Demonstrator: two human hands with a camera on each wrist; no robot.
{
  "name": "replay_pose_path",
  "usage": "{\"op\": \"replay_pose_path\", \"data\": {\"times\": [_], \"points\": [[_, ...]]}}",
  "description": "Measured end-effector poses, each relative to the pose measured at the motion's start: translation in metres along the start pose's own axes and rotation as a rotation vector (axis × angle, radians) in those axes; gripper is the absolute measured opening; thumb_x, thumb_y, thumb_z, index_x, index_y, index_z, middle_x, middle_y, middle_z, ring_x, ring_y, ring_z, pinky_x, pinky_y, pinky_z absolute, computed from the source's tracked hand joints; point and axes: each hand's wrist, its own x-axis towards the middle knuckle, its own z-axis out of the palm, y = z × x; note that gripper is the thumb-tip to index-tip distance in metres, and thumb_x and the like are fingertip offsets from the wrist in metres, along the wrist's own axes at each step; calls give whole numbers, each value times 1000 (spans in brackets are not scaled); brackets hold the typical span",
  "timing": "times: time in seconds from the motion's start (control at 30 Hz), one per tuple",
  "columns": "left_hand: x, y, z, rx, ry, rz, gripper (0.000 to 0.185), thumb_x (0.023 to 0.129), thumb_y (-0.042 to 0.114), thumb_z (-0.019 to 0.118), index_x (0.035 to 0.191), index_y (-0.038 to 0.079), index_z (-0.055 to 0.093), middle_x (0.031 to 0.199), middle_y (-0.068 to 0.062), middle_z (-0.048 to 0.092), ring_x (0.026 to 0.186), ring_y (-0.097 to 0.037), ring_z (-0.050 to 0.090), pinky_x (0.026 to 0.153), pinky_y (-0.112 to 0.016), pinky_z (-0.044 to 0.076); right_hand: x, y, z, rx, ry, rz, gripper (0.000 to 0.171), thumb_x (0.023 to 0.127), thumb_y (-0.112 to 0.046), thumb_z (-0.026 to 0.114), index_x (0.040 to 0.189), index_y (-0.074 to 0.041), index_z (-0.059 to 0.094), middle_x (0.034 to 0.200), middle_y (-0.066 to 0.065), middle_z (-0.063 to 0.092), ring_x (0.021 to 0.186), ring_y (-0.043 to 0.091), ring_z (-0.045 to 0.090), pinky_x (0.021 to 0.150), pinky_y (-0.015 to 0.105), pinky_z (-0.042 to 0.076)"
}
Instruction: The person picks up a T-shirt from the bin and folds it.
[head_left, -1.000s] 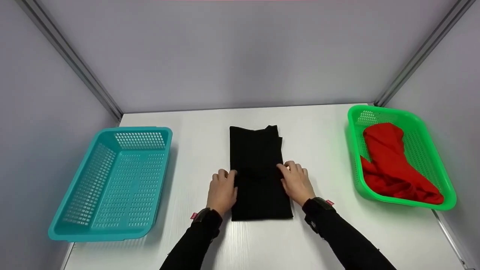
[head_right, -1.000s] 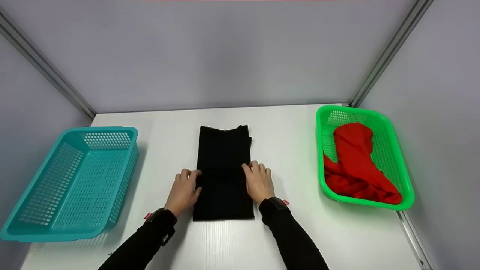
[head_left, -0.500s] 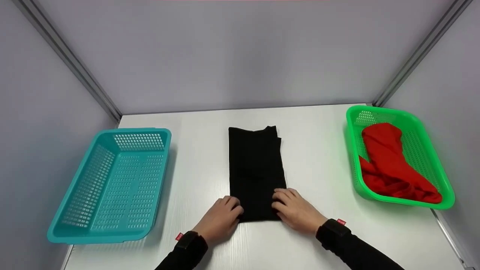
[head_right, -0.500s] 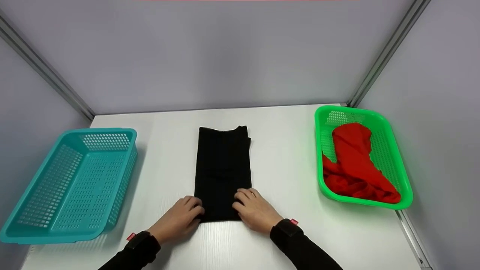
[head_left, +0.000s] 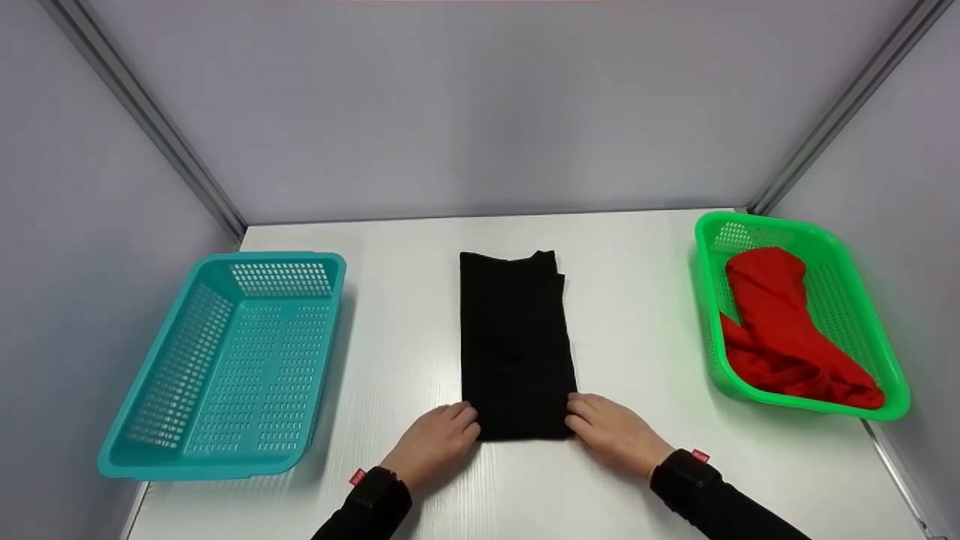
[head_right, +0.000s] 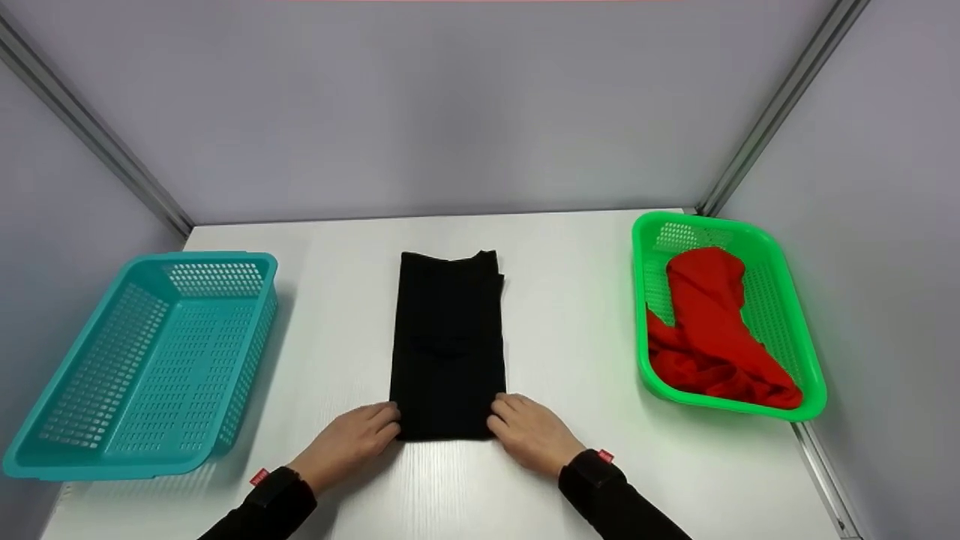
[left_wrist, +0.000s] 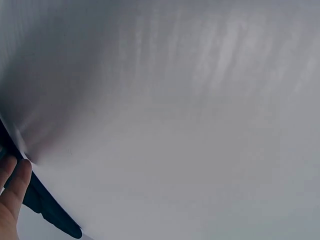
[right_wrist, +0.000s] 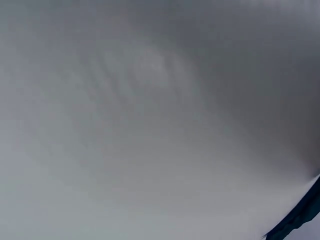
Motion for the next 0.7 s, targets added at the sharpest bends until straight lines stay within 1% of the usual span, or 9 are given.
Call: {"op": "replay_pose_path", "data": {"times": [0.07, 0.17, 0.23, 0.3, 0.37, 0.47, 0.57, 0.63, 0.7], "points": [[2, -2, -1, 0, 28, -14, 11, 90, 6, 74, 91, 12, 65, 102, -2, 66, 101, -18, 66, 89, -30, 56, 2, 0, -1, 13, 44, 14, 32, 110, -11, 36, 97, -4, 65, 107, 10, 66, 108, 30, 69, 96, 39, 55], [6, -5, -5, -50, 118, -81, 10, 87, 9, 71, 86, 12, 61, 96, -1, 65, 94, -18, 66, 88, -31, 56, 7, 2, -7, 80, 105, 75, 9, 95, -2, 57, 97, -4, 65, 104, 8, 68, 106, 29, 70, 95, 39, 55], [9, -8, -10, -117, 196, -139, 13, 81, 8, 70, 84, 11, 57, 93, -1, 64, 90, -19, 65, 86, -32, 56, 11, 4, -14, 143, 144, 132, 17, 83, 2, 66, 99, -3, 65, 105, 9, 70, 107, 30, 70, 94, 39, 56], [12, -12, -18, -188, 264, -190, 17, 77, 4, 68, 83, 11, 54, 89, -1, 62, 85, -19, 64, 83, -31, 56, 16, 6, -23, 198, 176, 196, 25, 78, 4, 70, 102, -3, 66, 108, 11, 71, 109, 30, 70, 95, 37, 56], [17, -15, -26, -264, 317, -231, 20, 75, 1, 68, 84, 10, 53, 86, 0, 61, 83, -18, 65, 81, -31, 56, 22, 7, -33, 268, 204, 254, 27, 80, 8, 71, 105, -2, 67, 112, 13, 72, 110, 30, 70, 98, 36, 54], [24, -20, -39, -354, 366, -278, 23, 73, -3, 69, 87, 10, 56, 82, 1, 62, 80, -16, 66, 75, -29, 56, 29, 7, -46, 367, 223, 339, 27, 85, 11, 69, 109, -2, 67, 113, 10, 73, 106, 25, 73, 100, 27, 52], [28, -23, -51, -428, 403, -322, 27, 73, -5, 72, 92, 8, 60, 83, 0, 67, 73, -12, 65, 66, -26, 55, 36, 7, -57, 445, 238, 414, 27, 89, 13, 66, 110, -5, 66, 106, 3, 75, 95, 17, 74, 91, 19, 54], [31, -24, -58, -484, 426, -351, 28, 74, -7, 73, 94, 8, 61, 84, -1, 70, 69, -9, 63, 61, -24, 53, 41, 6, -63, 506, 247, 456, 25, 91, 13, 64, 108, -6, 64, 101, 1, 74, 91, 13, 73, 84, 18, 55], [32, -24, -64, -549, 444, -377, 27, 75, -8, 73, 94, 8, 61, 84, -1, 71, 69, -9, 65, 61, -23, 54, 45, 5, -69, 569, 255, 496, 25, 92, 13, 63, 106, -8, 63, 93, -2, 73, 82, 9, 70, 74, 19, 56]]}}
